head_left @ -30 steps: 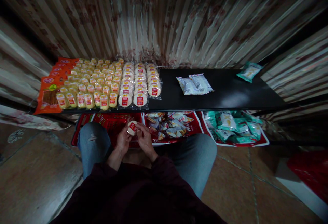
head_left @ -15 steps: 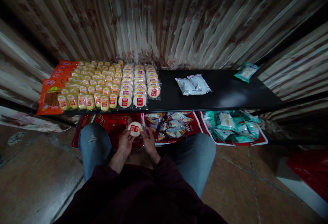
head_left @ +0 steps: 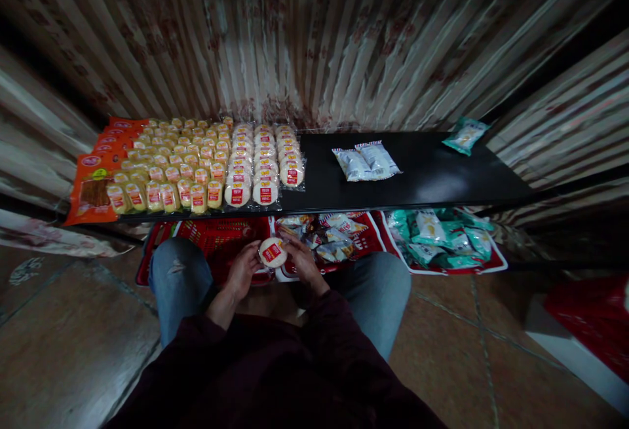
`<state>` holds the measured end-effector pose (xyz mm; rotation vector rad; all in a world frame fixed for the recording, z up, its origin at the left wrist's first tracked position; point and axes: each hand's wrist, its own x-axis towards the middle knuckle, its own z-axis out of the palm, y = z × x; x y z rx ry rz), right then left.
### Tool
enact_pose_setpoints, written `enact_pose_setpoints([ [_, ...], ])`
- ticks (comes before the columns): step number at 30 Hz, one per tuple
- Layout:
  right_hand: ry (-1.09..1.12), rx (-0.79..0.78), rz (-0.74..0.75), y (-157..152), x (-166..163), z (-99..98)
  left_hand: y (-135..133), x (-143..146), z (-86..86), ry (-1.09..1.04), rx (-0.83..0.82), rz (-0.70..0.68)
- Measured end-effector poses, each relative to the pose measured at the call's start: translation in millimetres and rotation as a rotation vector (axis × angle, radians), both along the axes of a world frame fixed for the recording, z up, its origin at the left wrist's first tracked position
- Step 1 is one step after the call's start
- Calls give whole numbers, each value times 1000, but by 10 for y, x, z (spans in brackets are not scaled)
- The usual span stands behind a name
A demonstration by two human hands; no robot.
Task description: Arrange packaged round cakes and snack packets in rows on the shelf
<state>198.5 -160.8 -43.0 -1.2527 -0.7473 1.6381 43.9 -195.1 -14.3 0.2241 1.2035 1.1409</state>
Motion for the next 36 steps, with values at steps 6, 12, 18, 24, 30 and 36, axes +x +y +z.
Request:
enact_pose_setpoints([
  [6, -11, 102, 103, 102, 91, 191, -9, 31, 48, 35, 4, -99],
  [12, 97, 16, -96, 53, 123, 270, 52, 115, 181, -18, 7, 14],
  [18, 102, 68, -205, -44, 131, 297, 163, 240, 331, -42, 68, 33],
  [24, 99, 98, -253, -50, 122, 377, 244, 362, 417, -52, 103, 32],
  [30, 172, 82, -277, -14, 125, 447, 327, 436, 494, -23, 172, -7],
  [36, 196, 64, -332, 42, 137, 527, 417, 535, 610, 62, 251, -43],
])
